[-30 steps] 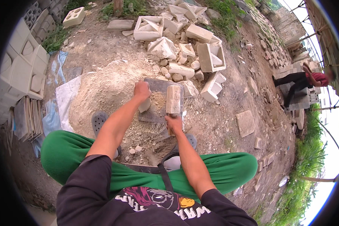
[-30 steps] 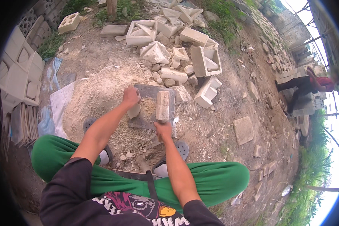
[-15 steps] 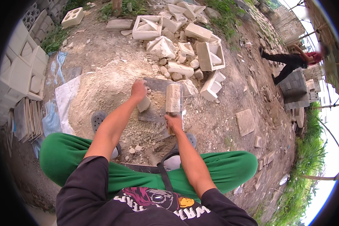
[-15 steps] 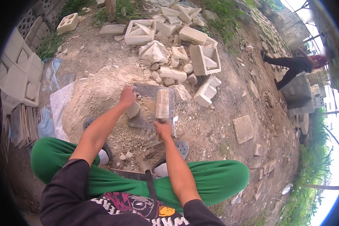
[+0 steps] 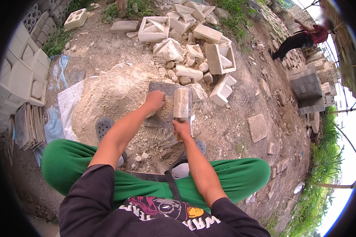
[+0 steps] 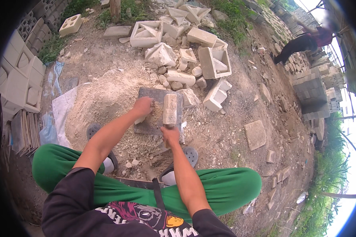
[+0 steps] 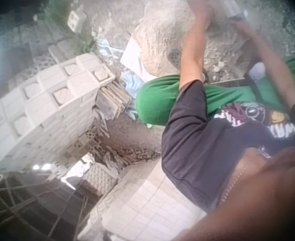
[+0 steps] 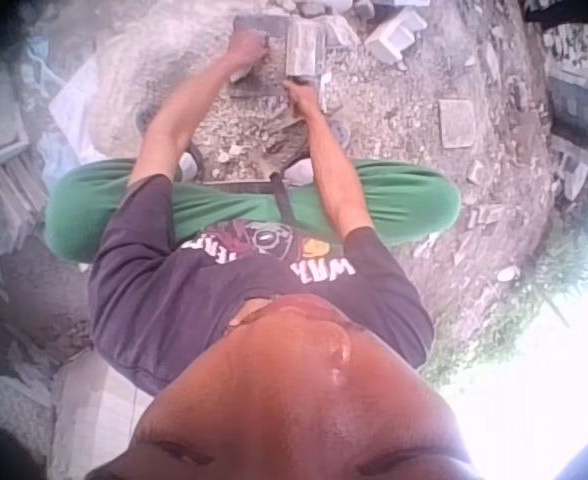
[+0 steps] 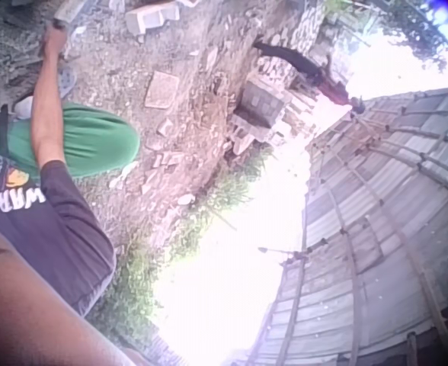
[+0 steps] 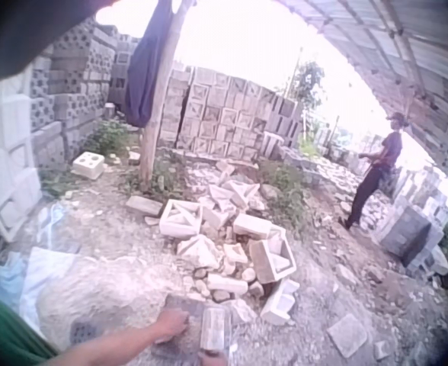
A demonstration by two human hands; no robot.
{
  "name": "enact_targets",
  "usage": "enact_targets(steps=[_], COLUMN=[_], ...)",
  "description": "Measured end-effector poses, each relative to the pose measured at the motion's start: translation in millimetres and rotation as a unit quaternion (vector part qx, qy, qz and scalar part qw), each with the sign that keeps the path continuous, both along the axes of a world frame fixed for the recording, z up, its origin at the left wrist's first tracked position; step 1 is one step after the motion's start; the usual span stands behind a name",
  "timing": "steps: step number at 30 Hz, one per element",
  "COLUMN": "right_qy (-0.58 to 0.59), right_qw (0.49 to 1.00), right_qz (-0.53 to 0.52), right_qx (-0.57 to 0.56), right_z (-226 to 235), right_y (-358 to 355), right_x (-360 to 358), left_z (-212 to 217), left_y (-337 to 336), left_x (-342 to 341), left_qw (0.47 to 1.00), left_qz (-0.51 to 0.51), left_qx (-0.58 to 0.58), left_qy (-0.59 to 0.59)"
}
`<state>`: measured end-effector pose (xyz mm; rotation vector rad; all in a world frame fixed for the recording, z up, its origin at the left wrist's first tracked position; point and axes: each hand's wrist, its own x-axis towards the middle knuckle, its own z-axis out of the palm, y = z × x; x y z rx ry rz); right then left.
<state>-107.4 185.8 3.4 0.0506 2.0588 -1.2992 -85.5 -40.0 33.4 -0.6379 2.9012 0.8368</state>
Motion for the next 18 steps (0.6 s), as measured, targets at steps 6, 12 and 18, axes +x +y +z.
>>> enact_targets(steps=[6, 12, 18], right_qy=[0.023, 0.094, 0.131], right_qw=[0.999, 0.994, 0.987], right_qz=[0.009, -0.003, 0.096], right_qx=[0.046, 0.056, 0.003], right_z=[-8, 3, 121], right_y=[-7, -25, -73], right_x=[-3, -19, -19], left_z=[11, 11, -3], left_y=[-2, 7, 8], left_x=[18, 65, 103], left_qw=[0.999, 0.987, 0.990], left_qz=[-0.021, 0.045, 0.023], left_qx=[0.006, -0.067, -0.051], left_qy=[0.025, 0.141, 0.127])
